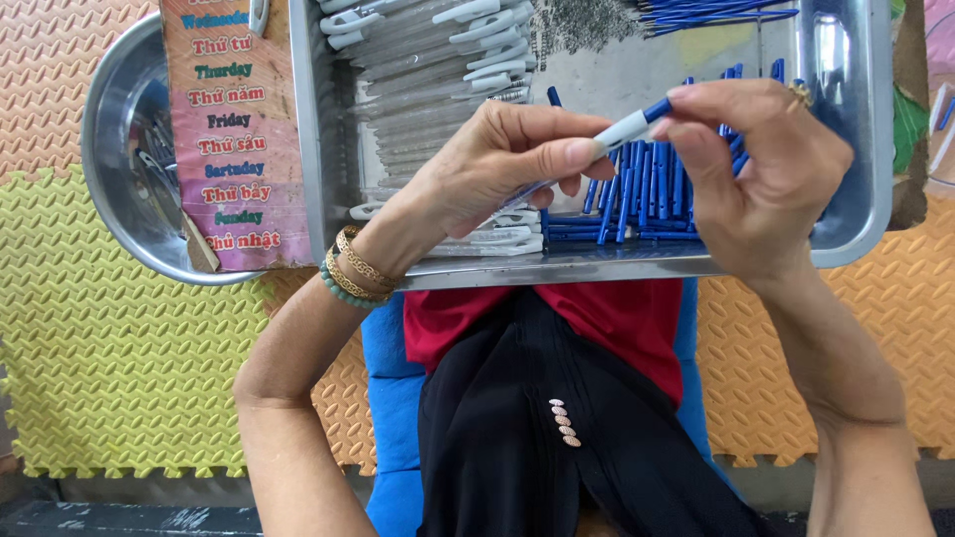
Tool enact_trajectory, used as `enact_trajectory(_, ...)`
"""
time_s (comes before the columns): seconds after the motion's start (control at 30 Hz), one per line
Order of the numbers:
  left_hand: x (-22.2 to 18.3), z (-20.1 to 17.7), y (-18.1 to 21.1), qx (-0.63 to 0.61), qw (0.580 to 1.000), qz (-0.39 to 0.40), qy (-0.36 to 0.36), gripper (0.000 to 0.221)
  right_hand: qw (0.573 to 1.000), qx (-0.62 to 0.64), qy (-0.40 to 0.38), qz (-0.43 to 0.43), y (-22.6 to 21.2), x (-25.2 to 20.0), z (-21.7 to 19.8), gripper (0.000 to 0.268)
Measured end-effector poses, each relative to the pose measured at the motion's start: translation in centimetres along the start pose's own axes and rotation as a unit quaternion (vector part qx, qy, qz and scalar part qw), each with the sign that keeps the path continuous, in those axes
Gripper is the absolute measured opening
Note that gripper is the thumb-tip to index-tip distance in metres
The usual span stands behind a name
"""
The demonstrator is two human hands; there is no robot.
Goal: The person assembles multiple pens by inserting ink cartridges and small spring components into pen barrels and then attaching the pen caps.
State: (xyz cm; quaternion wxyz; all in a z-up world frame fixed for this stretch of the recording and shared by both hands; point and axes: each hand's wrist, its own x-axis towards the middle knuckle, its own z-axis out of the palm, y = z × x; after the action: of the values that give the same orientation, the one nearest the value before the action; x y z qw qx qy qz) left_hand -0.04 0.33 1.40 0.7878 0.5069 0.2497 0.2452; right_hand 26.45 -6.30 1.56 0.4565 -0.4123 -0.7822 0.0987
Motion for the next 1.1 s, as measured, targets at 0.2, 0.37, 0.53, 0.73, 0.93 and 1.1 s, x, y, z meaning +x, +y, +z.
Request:
enact_trajectory(0.2, 0.1, 0.2, 0.5, -0.014, 1.0, 0.006, -0.01, 0.04, 1.0, 0.024, 0.002, 0.007, -0.2, -1.2, 1.1, 0.014)
enact_trajectory(0.37, 0.4, 0.1, 0.1, -0.032, 0.999, -0.011, -0.011, 0.041, 0.998, 0.047, -0.031, 0.009, 0.6, -0.5, -0.5, 0.02)
enact_trajectory(0.53, 0.5, 0.5, 0.3, -0.047, 0.998, 0.005, -0.038, 0.04, 0.992, 0.095, -0.072, 0.041, 0.2, 0.9, -2.2, 0.017)
enact_trajectory(0.73, 0.3, 0.5, 0.1, -0.022, 0.999, 0.004, -0.048, 0.039, 0.991, 0.09, -0.098, 0.025, 0.3, 0.9, -2.8, 0.01)
enact_trajectory(0.93, 0.1, 0.6, 0.3, 0.032, 0.998, 0.015, -0.05, 0.041, 0.987, 0.008, -0.161, -0.004, -0.3, 1.3, -3.4, 0.017)
enact_trajectory(1.1, 0.1, 0.8, 0.6, 0.037, 0.998, 0.005, -0.044, 0.038, 0.988, -0.034, -0.154, -0.005, -0.1, 0.6, -3.4, 0.024)
